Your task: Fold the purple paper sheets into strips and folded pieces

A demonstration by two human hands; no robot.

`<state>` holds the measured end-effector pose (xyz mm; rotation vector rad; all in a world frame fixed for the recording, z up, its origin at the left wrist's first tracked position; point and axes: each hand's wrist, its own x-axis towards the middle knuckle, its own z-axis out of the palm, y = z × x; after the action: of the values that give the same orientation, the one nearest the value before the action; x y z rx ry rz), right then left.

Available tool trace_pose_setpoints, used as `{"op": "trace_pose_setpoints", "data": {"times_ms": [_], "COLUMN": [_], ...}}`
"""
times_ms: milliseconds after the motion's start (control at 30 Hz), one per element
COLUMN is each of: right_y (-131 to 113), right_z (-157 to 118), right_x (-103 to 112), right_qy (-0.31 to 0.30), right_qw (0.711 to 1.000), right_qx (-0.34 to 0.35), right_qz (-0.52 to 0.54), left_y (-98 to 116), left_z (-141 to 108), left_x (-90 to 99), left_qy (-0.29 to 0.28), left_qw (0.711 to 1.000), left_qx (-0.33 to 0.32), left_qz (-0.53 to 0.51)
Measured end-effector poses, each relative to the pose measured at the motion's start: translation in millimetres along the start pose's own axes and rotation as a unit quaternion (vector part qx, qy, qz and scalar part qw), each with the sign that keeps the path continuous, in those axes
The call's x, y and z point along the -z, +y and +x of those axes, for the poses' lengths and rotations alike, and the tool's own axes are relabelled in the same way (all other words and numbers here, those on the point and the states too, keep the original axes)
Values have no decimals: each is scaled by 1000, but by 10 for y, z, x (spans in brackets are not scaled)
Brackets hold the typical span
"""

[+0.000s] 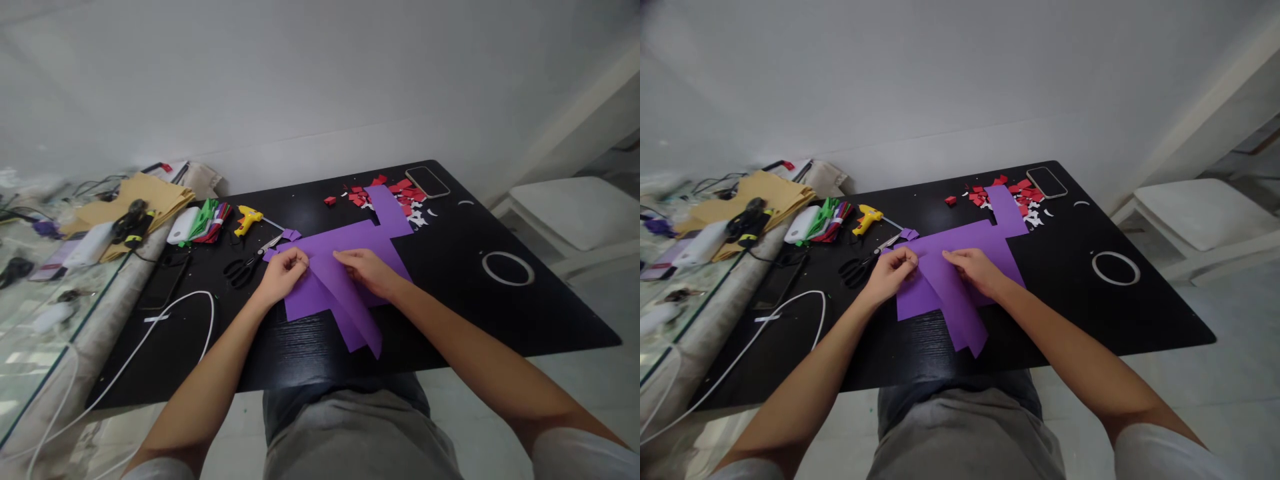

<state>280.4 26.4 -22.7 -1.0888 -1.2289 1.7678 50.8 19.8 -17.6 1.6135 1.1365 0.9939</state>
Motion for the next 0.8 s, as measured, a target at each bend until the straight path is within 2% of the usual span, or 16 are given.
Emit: {"op": "trace_pose_setpoints", "data": {"times_ms": [100,233,300,400,500,600,800], "right_y": [-1,23,44,84,111,99,27], "right_z": [-5,-10,-18,-40,-69,-95,-95], "right_x": [-6,-23,-44,-91,-134,-154,-112], "right_qy": [11,14,8,-17,-39,-45,-39], "right_qw": [999,1000,999,999,998,997,997], "right_qx": [-25,-3,-2,-15,-27,-30,-38], "right_qz": [22,-14,-32,-47,-52,-56,-49], "left_y": [-13,-7,8,17,-6,-29,-34], "left_z": [9,26,26,10,-12,-7,76], "left_x": [29,87,88,12,-100,-126,116], "left_qy": [-2,-29,-31,-20,-39,-49,30], "left_qw": [1000,999,999,999,998,997,992], "left_qx": [8,36,31,20,40,58,88], "left_qz": [-9,-17,-3,17,0,-19,-83]}}
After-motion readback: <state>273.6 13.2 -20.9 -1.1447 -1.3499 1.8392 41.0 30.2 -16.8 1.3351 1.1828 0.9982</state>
